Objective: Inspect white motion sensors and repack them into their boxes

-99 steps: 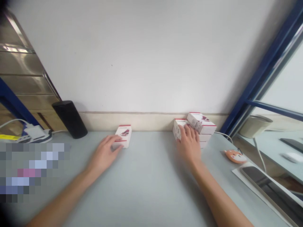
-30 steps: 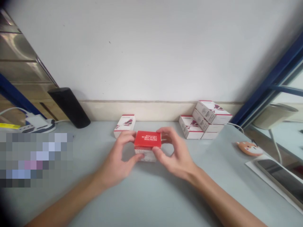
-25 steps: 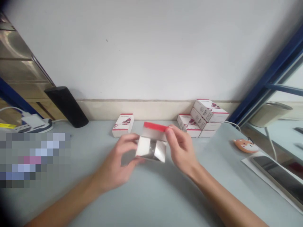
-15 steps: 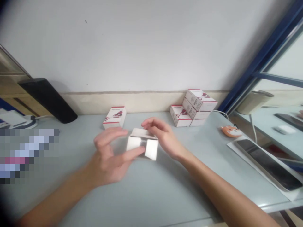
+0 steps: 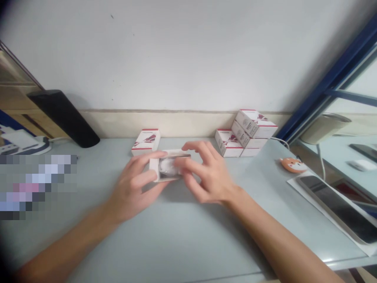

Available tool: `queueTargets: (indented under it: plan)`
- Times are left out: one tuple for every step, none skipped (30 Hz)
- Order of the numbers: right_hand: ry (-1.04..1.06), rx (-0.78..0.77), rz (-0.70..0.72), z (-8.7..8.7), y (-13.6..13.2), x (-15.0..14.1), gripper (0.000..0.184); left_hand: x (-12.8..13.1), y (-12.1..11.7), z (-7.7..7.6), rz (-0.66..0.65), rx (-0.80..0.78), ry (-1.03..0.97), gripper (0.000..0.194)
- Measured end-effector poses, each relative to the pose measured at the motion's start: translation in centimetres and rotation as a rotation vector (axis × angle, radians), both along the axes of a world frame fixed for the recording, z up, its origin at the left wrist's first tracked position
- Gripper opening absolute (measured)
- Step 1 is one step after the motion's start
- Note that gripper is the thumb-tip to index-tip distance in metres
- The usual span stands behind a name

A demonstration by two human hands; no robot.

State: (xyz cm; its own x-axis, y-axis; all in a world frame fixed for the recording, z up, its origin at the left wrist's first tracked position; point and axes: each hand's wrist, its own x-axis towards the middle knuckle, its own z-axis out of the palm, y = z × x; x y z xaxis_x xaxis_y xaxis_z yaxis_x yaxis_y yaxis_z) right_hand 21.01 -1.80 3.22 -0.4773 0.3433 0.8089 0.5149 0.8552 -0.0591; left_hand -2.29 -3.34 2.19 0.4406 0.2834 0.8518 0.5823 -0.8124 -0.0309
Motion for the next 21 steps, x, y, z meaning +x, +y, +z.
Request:
queueTargets:
  plan:
    - [0.013, -0.002, -0.006, -0.1, 0.0, 0.0, 0.027, 0.0, 0.1, 0.0, 0.015, 0.023, 0.003, 0.036]
    - [0.042, 0.001, -0.015, -0.1, 0.1, 0.0, 0.023, 0.0, 0.1, 0.1, 0.031, 0.031, -0.002, 0.036]
    - [0.079, 0.01, -0.03, -0.1, 0.1, 0.0, 0.018, 0.0, 0.1, 0.1, 0.043, 0.034, -0.016, 0.036]
    - [0.108, 0.018, -0.052, -0.1, 0.2, -0.1, 0.013, 0.0, 0.1, 0.1, 0.053, 0.036, -0.032, 0.036]
    - [0.125, 0.018, -0.08, -0.1, 0.3, -0.1, 0.009, 0.0, 0.1, 0.1, 0.061, 0.037, -0.045, 0.036]
    - [0.128, 0.004, -0.113, 0.0, 0.4, -0.1, 0.007, -0.1, 0.1, 0.1, 0.065, 0.033, -0.052, 0.036]
    - [0.119, -0.024, -0.144, 0.1, 0.5, -0.1, 0.008, -0.1, 0.1, 0.0, 0.065, 0.024, -0.053, 0.035]
    - [0.107, -0.06, -0.17, 0.1, 0.7, -0.1, 0.008, -0.1, 0.1, -0.1, 0.064, 0.013, -0.052, 0.035]
    - [0.102, -0.096, -0.188, 0.1, 0.8, -0.1, 0.007, -0.1, 0.1, -0.2, 0.063, 0.004, -0.053, 0.035]
    - [0.104, -0.122, -0.202, 0.2, 0.9, -0.2, 0.007, -0.1, 0.1, -0.4, 0.063, -0.001, -0.056, 0.035]
    - [0.116, -0.132, -0.213, 0.2, 0.9, -0.2, 0.007, -0.1, 0.1, -0.5, 0.063, 0.002, -0.058, 0.036]
    - [0.127, -0.129, -0.221, 0.3, 0.9, -0.2, 0.006, -0.1, 0.1, -0.5, 0.063, 0.014, -0.059, 0.037]
    - [0.133, -0.117, -0.224, 0.4, 0.9, -0.3, 0.003, -0.1, 0.2, -0.6, 0.061, 0.032, -0.057, 0.038]
    - [0.129, -0.101, -0.222, 0.4, 0.8, -0.3, 0.002, -0.1, 0.2, -0.6, 0.052, 0.047, -0.054, 0.04]
    - [0.119, -0.086, -0.218, 0.5, 0.8, -0.3, 0.007, -0.1, 0.2, -0.7, 0.037, 0.053, -0.05, 0.041]
    - [0.107, -0.077, -0.214, 0.6, 0.7, -0.4, 0.012, -0.2, 0.3, -0.7, 0.019, 0.054, -0.047, 0.042]
    - [0.094, -0.075, -0.213, 0.7, 0.6, -0.4, 0.015, -0.2, 0.3, -0.7, 0.002, 0.051, -0.047, 0.043]
    - [0.084, -0.084, -0.212, 0.7, 0.5, -0.4, 0.017, -0.2, 0.3, -0.8, -0.01, 0.046, -0.048, 0.044]
    - [0.078, -0.103, -0.213, 0.8, 0.4, -0.4, 0.017, -0.2, 0.2, -0.8, -0.019, 0.042, -0.041, 0.045]
    - [0.073, -0.129, -0.211, 0.9, 0.4, -0.4, 0.016, -0.2, 0.2, -0.8, -0.028, 0.044, -0.027, 0.045]
    - [0.068, -0.161, -0.206, 0.9, 0.3, -0.3, 0.014, -0.3, 0.1, -0.8, -0.039, 0.051, -0.007, 0.045]
